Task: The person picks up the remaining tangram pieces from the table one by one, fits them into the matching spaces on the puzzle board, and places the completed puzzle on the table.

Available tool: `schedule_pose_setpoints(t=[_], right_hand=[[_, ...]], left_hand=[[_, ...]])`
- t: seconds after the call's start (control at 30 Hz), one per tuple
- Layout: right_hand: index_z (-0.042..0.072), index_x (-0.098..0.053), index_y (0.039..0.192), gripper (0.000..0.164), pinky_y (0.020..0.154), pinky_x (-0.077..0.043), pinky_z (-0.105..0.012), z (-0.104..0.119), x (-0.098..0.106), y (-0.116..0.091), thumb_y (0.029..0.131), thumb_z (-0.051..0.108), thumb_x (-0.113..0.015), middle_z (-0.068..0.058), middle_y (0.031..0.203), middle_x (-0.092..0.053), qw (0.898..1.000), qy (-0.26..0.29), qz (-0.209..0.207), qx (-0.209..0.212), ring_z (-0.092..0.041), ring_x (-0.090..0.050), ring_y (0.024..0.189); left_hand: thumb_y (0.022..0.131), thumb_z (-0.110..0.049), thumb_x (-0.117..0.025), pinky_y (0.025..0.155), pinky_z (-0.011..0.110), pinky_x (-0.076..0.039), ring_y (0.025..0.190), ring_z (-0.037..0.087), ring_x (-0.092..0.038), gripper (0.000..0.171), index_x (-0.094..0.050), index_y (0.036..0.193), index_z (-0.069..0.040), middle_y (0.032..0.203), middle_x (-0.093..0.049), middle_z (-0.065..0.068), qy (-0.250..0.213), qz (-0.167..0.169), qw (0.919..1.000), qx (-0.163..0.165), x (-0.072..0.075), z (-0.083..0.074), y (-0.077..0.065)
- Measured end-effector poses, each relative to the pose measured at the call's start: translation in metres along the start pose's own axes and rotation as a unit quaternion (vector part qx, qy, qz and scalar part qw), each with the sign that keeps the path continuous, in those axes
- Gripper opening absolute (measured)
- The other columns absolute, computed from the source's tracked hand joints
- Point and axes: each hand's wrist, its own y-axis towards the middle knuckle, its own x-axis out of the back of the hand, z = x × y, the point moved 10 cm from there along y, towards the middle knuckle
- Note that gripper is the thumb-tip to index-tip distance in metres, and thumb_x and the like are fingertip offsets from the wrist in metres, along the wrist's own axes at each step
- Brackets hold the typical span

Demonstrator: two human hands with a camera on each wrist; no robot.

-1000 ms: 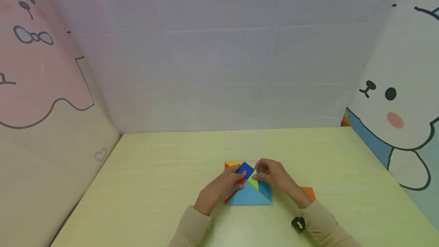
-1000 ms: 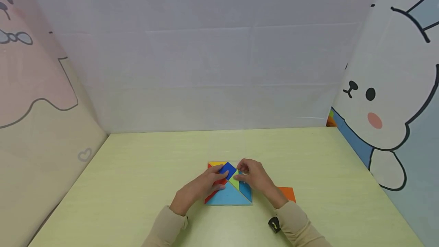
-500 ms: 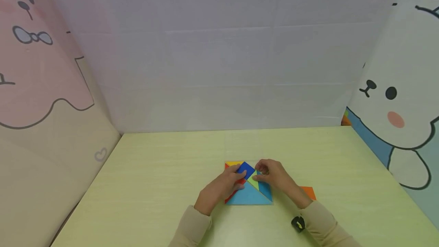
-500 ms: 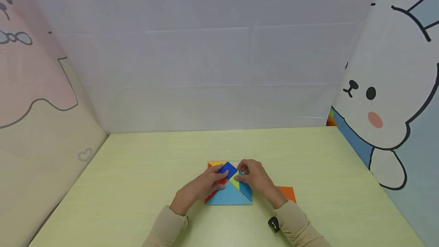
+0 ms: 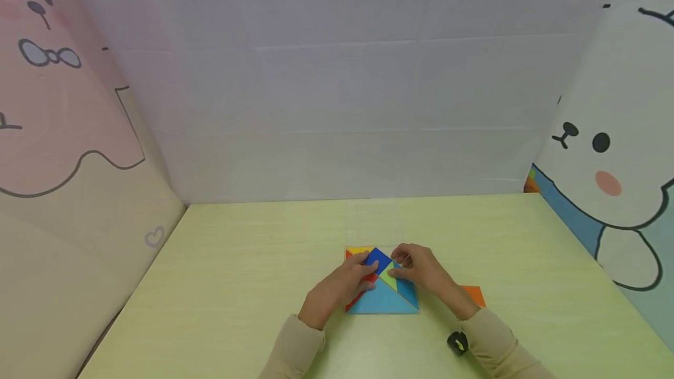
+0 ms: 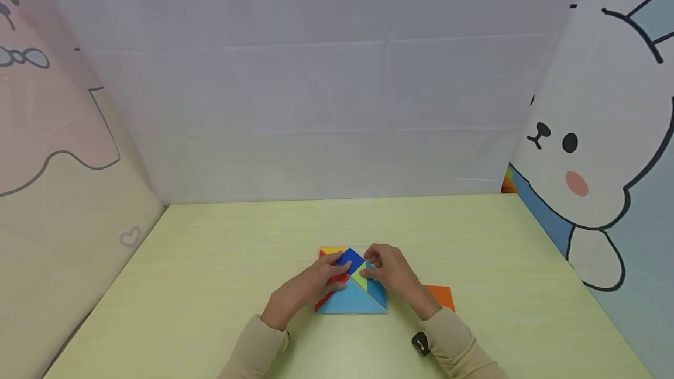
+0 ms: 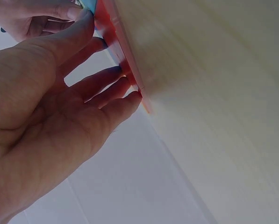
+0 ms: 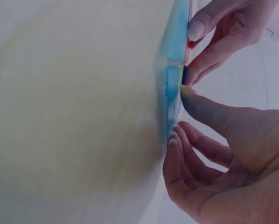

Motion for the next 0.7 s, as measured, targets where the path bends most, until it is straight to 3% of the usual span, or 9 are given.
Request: schedule_pose_setpoints(t=[0.7], right_hand=[[-0.001,-0.069,0.104,0.02,0.078,-0.056,-0.033,-0.0038,0.0079,-0.0067,0.091,0.009,-0.079,-0.007,0.095,-0.069,1.0,-0.004,-0.003,0.008,-0.017,-0.063,0.085]], left_hand=[[0.102,-0.02,-0.066,0.112,0.039,-0.044,0.145,0.033,-0.042,0.049,-0.055,0.147,-0.004,0.157,-0.042,0.02,0.009,-0.005,0.9999,-0.005,0.0011,-0.0012,-0.0011]])
